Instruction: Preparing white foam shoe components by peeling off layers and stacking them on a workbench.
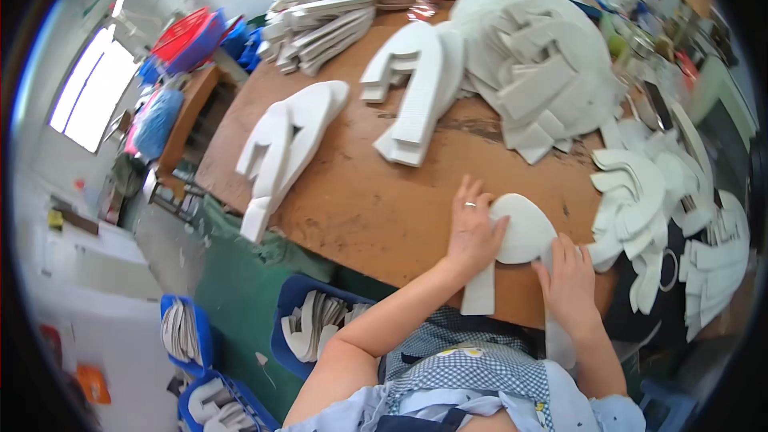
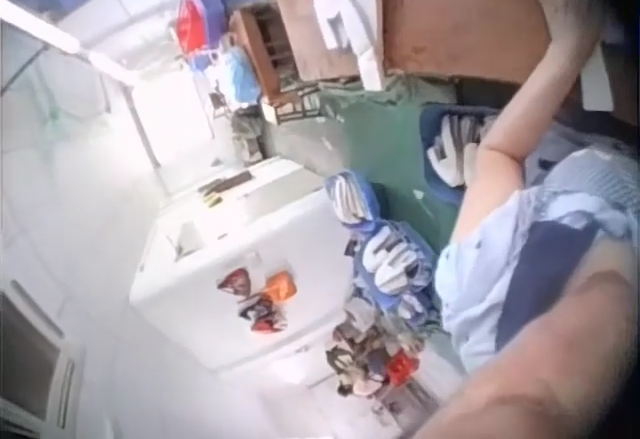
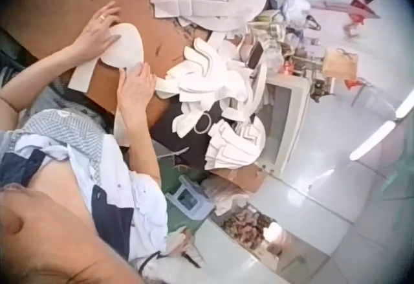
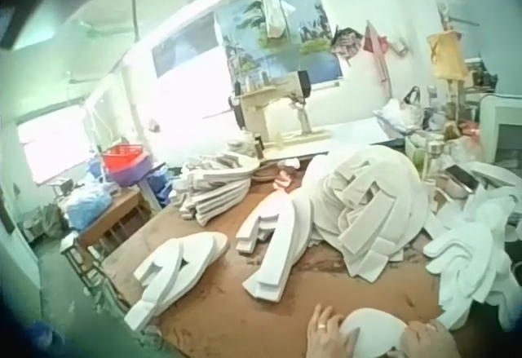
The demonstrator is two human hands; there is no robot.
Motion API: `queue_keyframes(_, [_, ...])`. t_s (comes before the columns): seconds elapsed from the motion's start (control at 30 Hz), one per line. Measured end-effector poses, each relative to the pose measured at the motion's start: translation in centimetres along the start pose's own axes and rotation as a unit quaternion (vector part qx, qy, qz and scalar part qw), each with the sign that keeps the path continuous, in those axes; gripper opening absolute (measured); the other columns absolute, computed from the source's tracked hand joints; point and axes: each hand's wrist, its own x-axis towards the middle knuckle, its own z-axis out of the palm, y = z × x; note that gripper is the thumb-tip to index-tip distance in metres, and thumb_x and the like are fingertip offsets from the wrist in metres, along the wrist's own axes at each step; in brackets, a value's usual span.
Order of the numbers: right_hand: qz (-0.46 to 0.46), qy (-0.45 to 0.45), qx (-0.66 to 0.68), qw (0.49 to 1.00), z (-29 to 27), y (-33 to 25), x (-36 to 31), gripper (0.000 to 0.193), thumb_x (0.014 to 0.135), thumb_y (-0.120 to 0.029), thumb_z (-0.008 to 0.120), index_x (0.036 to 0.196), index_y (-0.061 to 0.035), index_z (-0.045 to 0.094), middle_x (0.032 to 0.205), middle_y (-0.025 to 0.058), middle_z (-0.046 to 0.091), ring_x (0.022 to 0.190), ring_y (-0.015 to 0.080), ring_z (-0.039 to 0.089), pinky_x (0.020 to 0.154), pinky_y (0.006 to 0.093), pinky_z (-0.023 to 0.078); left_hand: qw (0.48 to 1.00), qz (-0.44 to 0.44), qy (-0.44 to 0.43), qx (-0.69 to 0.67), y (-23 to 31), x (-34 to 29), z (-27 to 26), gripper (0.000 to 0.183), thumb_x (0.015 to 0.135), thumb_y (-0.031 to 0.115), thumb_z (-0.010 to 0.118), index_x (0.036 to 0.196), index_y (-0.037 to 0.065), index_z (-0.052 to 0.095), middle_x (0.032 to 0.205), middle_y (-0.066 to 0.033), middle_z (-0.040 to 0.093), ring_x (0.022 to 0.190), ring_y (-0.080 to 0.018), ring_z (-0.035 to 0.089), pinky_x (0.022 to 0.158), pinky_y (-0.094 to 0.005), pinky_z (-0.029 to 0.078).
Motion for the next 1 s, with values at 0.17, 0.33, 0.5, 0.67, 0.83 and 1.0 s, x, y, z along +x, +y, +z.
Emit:
queue_keyframes(0.17, [-0.031, 0.201, 0.101, 0.974, 2.0, 0.3, 5.6, 0.044, 0.085, -0.028, 0.073, 0.115, 0.0007, 0.060, 0.105, 0.0166, 0.058, 0.102, 0.0369, 0.056, 0.089, 0.0449, 0.046, 1.000, 0.010, 0.007, -0.002, 0.3, 0.8, -1.2, 0.036, 0.080, 0.011, 0.077, 0.107, -0.001, 0.057, 0.133, -0.0229, 0.050, 0.139, -0.0427, 0.035, 0.112, -0.0503, 0.035])
queue_keyframes(0.33, [-0.003, 0.222, 0.178, 0.959, 2.8, 0.7, 6.1, 0.037, 0.082, -0.024, 0.076, 0.109, -0.0026, 0.064, 0.100, 0.0139, 0.057, 0.099, 0.0341, 0.057, 0.085, 0.0425, 0.048, 0.997, 0.072, 0.031, 0.007, 0.8, 1.2, -1.3, 0.034, 0.078, 0.006, 0.077, 0.106, 0.000, 0.058, 0.125, -0.0192, 0.056, 0.130, -0.0402, 0.045, 0.105, -0.0480, 0.041])
queue_keyframes(0.5, [-0.019, 0.224, 0.197, 0.954, 2.1, 0.6, 5.6, 0.032, 0.081, -0.018, 0.077, 0.106, -0.0014, 0.064, 0.099, 0.0126, 0.058, 0.097, 0.0318, 0.058, 0.084, 0.0403, 0.049, 0.993, 0.018, -0.008, -0.119, 1.5, 0.0, -1.8, 0.031, 0.080, 0.004, 0.075, 0.106, 0.002, 0.058, 0.111, -0.0143, 0.063, 0.101, -0.0292, 0.061, 0.088, -0.0374, 0.051])
queue_keyframes(0.67, [-0.030, 0.219, 0.334, 0.916, 1.5, 0.6, 5.1, 0.027, 0.083, -0.016, 0.075, 0.104, -0.0019, 0.065, 0.107, 0.0120, 0.060, 0.101, 0.0292, 0.059, 0.087, 0.0376, 0.049, 0.912, -0.125, -0.038, -0.390, 2.1, -0.9, -2.2, 0.021, 0.089, 0.003, 0.070, 0.107, 0.002, 0.058, 0.104, -0.0071, 0.065, 0.093, -0.0156, 0.063, 0.083, -0.0260, 0.050])
queue_keyframes(0.83, [-0.121, 0.216, 0.334, 0.910, 1.0, 1.9, 4.8, 0.025, 0.082, -0.010, 0.074, 0.104, -0.0008, 0.065, 0.110, 0.0107, 0.062, 0.098, 0.0271, 0.062, 0.087, 0.0360, 0.050, 0.884, -0.183, -0.100, -0.419, 0.8, -1.6, -2.9, 0.028, 0.101, 0.010, 0.054, 0.126, -0.002, 0.058, 0.112, -0.0090, 0.067, 0.101, -0.0149, 0.063, 0.089, -0.0274, 0.050])
queue_keyframes(1.0, [0.041, 0.361, 0.665, 0.653, -1.9, 8.5, -0.4, 0.037, 0.096, -0.001, 0.062, 0.132, -0.0089, 0.058, 0.113, 0.0011, 0.065, 0.101, 0.0104, 0.062, 0.087, 0.0221, 0.050, 0.906, -0.104, -0.275, -0.304, 2.0, -1.8, -4.9, 0.036, 0.106, 0.024, 0.042, 0.128, 0.000, 0.059, 0.124, -0.0151, 0.063, 0.109, -0.0250, 0.062, 0.097, -0.0351, 0.048])
